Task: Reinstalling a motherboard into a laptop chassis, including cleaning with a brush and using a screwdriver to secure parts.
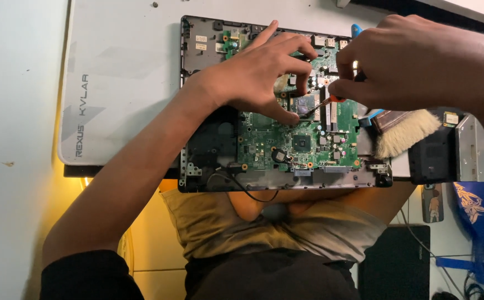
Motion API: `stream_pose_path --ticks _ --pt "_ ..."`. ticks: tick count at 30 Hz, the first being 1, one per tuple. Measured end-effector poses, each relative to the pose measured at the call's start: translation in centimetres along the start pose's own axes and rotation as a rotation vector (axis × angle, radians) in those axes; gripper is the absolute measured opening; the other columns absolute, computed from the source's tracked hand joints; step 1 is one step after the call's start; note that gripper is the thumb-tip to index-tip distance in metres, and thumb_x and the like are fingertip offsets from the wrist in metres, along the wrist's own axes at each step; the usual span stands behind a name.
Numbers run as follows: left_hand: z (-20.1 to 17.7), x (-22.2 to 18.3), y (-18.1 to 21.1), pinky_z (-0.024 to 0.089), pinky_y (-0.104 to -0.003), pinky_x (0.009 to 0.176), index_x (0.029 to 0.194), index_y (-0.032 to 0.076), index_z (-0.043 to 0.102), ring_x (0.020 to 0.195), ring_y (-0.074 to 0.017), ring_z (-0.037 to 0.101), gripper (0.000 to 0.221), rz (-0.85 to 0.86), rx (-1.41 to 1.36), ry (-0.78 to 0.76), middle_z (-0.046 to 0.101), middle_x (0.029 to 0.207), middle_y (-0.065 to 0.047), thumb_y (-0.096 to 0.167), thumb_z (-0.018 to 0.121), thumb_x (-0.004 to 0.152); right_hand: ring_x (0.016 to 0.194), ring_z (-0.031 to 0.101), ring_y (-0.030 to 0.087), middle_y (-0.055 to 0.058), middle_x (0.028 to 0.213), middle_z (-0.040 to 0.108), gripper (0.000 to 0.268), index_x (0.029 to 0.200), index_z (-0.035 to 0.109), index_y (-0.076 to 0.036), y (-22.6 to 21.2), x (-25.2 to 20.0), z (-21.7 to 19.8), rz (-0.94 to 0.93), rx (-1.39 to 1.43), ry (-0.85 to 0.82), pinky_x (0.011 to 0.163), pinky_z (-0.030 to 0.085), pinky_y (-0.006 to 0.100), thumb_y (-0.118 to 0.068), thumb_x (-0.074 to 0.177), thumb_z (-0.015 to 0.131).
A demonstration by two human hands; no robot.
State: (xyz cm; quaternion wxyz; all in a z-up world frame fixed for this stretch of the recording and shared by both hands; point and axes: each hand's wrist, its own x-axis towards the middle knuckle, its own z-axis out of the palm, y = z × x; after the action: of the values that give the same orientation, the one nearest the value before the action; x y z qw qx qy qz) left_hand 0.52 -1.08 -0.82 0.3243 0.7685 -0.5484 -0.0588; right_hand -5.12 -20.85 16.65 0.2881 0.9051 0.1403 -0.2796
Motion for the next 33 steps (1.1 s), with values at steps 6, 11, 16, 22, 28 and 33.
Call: stream_pose_path --ticks 6,11,16,22,28,33 --pt "0.1 0.0 -0.2 -0.003 -0.08 0.137 0.109 0.019 0.076 0.172 -0.0427 0.034 0.061 0.013 0.015 0.007 0.054 0.169 -0.016 0.076 0.093 0.094 0.097 0.088 0.027 0.002 0.1 0.094 0.048 0.118 0.091 -0.026 -0.7 -1.2 -0.1 0.029 0.062 -0.022 0.085 0.064 0.046 -0.061 0.121 0.058" --pt "-0.4 0.0 0.6 -0.005 -0.079 0.137 0.111 0.021 0.078 0.173 -0.0417 0.034 0.052 -0.023 -0.012 -0.016 0.054 0.169 -0.015 0.066 0.097 0.091 0.083 0.078 0.03 0.007 0.093 0.086 0.051 0.118 0.082 -0.021 -1.7 -2.8 -1.6 0.031 0.057 -0.066 0.081 0.057 0.045 -0.067 0.117 0.061" --pt "-0.3 -0.2 0.5 -0.005 -0.079 0.137 0.113 0.023 0.079 0.172 -0.0422 0.035 0.05 -0.019 -0.027 0.0 0.055 0.167 -0.013 0.065 0.098 0.092 0.099 0.086 0.027 0.002 0.111 0.088 0.035 0.126 0.075 -0.025 -1.4 -2.6 -0.2 -0.068 -0.028 -0.005 0.09 0.068 0.046 -0.056 0.111 0.076" --pt "0.0 -0.1 0.2 -0.005 -0.078 0.138 0.107 0.023 0.075 0.173 -0.0419 0.035 0.05 -0.027 0.007 0.01 0.055 0.17 -0.014 0.064 0.101 0.091 0.085 0.089 0.03 0.001 0.091 0.088 0.046 0.121 0.077 -0.033 -1.1 -2.3 0.0 -0.063 -0.209 0.043 0.08 0.067 0.043 -0.074 0.118 0.056" --pt "-0.2 0.2 0.1 -0.005 -0.077 0.138 0.106 0.021 0.073 0.173 -0.0405 0.033 0.055 -0.021 0.003 -0.006 0.055 0.166 -0.013 0.066 0.1 0.091 0.072 0.077 0.029 0.001 0.084 0.082 0.048 0.109 0.081 -0.029 -1.3 -2.6 -1.8 -0.061 -0.119 -0.017 0.074 0.058 0.042 -0.073 0.116 0.063" --pt "-0.2 0.1 0.1 -0.005 -0.079 0.138 0.108 0.021 0.076 0.173 -0.0412 0.034 0.056 -0.018 -0.009 -0.009 0.054 0.17 -0.015 0.071 0.094 0.092 0.076 0.076 0.032 0.004 0.082 0.082 0.054 0.098 0.081 -0.023 -1.2 -2.6 -1.9 -0.061 -0.065 -0.02 0.074 0.054 0.045 -0.071 0.115 0.064"
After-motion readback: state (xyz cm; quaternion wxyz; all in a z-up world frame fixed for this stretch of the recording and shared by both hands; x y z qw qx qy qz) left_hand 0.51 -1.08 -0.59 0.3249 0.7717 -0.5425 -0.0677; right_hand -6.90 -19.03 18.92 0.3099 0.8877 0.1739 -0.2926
